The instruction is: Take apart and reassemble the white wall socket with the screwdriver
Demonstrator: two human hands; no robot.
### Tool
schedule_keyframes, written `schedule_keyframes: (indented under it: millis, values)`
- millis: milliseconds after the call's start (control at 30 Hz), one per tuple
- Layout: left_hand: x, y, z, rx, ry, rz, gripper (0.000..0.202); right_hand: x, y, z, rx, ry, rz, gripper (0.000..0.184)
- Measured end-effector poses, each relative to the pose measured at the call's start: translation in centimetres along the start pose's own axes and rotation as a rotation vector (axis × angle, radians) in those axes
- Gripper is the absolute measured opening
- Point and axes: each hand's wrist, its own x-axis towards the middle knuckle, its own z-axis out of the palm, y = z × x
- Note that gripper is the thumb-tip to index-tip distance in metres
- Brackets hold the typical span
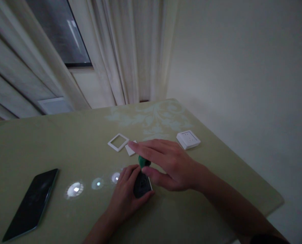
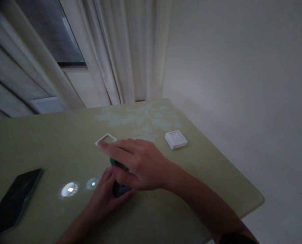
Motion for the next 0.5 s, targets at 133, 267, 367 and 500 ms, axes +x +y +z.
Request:
schedule_keyframes:
  millis: [133, 267, 367, 500]
  values:
    - [-0.01, 0.06, 0.04, -0.010, -0.003, -0.001, 0.060, -0.05, -0.01, -0.15, -0.049, 0.044, 0.003, 0.042]
    - [-0.12, 0.05, 0.09, -0.006, -0.008, -0.004, 0.062, 0.00, -0.12, -0.39, 0.039, -0.055, -0.001, 0.046]
    - [-0.18, 0.03, 0.06, 0.000, -0.009, -0.005, 0.065, -0.03, -0.25, -0.38, -0.031, -0.007, 0.001, 0.042]
    - [-0.09, 0.16, -0.01, -0.001, 0.001, -0.006, 0.062, -0.07, -0.27, -0.29, -0.045, -0.033, -0.001, 0.048]
